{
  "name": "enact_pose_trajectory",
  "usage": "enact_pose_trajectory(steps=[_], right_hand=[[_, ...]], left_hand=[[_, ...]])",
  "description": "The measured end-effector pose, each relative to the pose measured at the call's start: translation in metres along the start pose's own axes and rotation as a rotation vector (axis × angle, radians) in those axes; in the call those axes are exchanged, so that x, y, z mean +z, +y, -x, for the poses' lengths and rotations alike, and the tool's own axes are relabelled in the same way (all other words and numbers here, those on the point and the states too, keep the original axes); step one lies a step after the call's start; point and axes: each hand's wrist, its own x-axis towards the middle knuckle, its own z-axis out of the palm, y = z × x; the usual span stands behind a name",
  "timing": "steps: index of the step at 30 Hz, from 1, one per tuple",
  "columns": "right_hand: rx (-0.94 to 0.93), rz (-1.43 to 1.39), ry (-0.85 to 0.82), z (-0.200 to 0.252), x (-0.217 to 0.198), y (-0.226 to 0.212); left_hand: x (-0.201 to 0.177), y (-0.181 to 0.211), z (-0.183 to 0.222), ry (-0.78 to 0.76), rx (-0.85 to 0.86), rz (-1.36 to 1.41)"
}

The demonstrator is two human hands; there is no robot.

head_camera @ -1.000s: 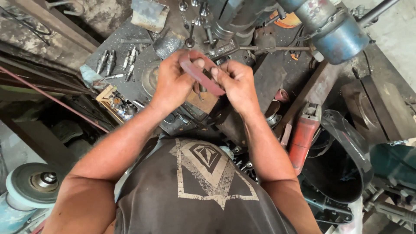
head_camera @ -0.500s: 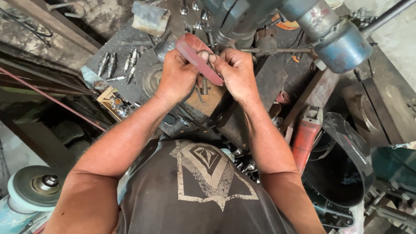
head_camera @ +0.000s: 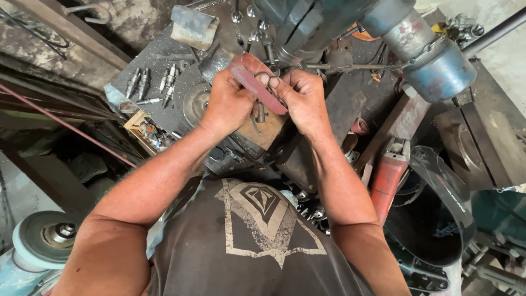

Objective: Machining and finishing metal components using a bench grinder and a drill press with abrasive strips.

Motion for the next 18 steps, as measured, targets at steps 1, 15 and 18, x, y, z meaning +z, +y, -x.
enact_pose_trajectory(steps=[1,15,18], right_hand=[[-0.003,0.014,0.002,0.001,-0.001,-0.001],[0.051,0.225,-0.034,0.006,-0.005,-0.011],[0.056,0.226,-0.033,0.003,0.002,-0.011]], left_hand=[[0.0,0.0,0.0,-0.011,0.005,-0.018],[0.021,0.049,0.006,0.009,-0.138,-0.276],[0.017,0.049,0.005,0.016,-0.112,-0.335]])
